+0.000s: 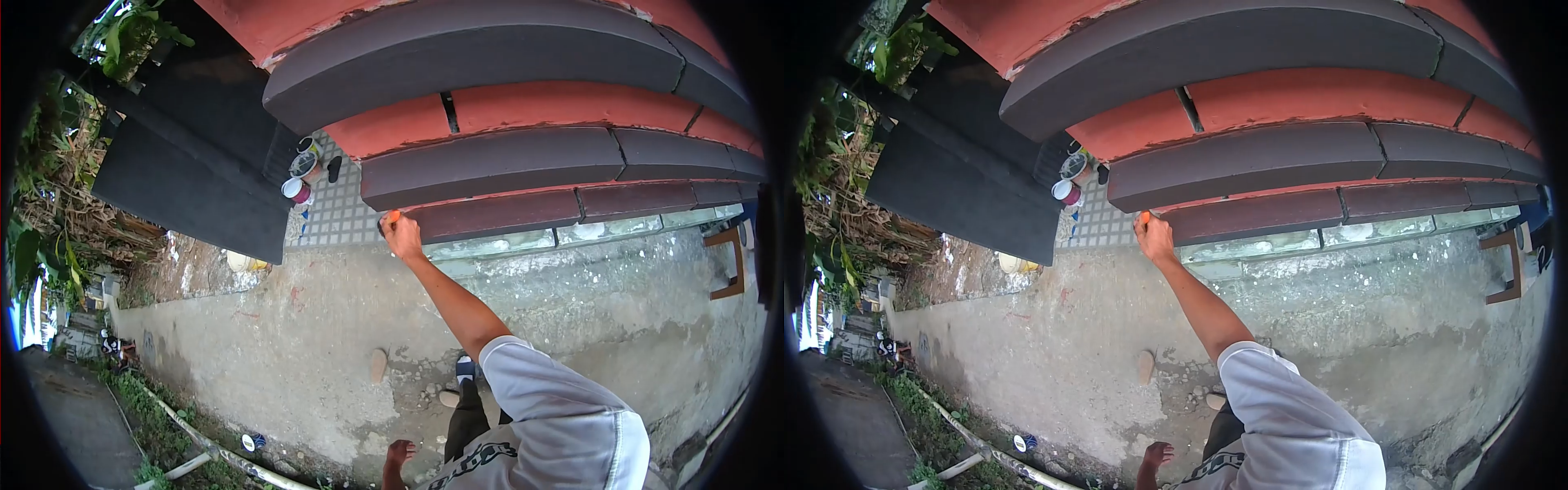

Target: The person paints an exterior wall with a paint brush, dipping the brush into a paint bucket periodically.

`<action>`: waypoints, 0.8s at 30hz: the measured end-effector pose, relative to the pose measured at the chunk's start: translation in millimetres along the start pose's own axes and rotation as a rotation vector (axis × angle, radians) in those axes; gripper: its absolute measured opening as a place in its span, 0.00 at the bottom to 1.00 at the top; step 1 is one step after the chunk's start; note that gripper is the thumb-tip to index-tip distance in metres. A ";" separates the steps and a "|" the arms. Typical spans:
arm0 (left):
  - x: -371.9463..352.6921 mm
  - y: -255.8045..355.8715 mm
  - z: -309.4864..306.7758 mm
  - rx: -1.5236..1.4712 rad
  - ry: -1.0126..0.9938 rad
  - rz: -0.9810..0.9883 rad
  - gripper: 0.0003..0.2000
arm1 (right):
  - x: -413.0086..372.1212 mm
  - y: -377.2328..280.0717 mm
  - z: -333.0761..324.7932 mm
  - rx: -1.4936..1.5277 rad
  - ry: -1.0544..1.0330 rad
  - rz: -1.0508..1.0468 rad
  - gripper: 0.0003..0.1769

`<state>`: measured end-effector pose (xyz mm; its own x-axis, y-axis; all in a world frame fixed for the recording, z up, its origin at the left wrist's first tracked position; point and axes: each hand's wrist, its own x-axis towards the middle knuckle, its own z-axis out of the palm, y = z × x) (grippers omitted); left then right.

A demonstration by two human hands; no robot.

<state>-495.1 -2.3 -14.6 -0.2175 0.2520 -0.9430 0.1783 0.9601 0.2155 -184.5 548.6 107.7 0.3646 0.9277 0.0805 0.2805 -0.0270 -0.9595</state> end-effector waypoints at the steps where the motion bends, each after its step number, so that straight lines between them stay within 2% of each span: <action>1: -0.6 1.2 -1.4 -0.004 0.000 0.010 0.15 | -1.5 4.7 -6.1 -0.055 -0.006 0.039 0.10; 3: 2.0 11.4 -5.1 -0.011 -0.001 0.039 0.14 | 1.1 17.5 -28.0 -0.162 -0.010 0.110 0.11; 7: 16.3 30.4 -8.4 0.041 -0.023 0.049 0.14 | -0.5 36.7 -86.6 -0.106 0.131 0.071 0.10; 12: 14.2 76.8 0.1 0.062 -0.050 0.125 0.13 | 6.7 67.5 -191.7 -0.230 0.283 0.072 0.10; 15: 26.4 86.2 -2.4 0.016 -0.155 0.190 0.13 | 5.1 85.2 -268.6 -0.304 0.324 0.082 0.11; 20: 20.8 104.2 14.7 0.067 -0.118 0.164 0.14 | -3.3 107.7 -391.2 -0.432 0.432 0.134 0.11; 24: 16.9 107.0 26.7 0.066 -0.094 0.159 0.15 | -10.4 95.2 -442.4 -0.610 0.521 0.099 0.12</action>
<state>-454.0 101.4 -14.2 -0.0919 0.3842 -0.9187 0.2665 0.8984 0.3490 231.3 371.7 134.9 0.7382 0.6213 0.2628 0.6054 -0.4381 -0.6645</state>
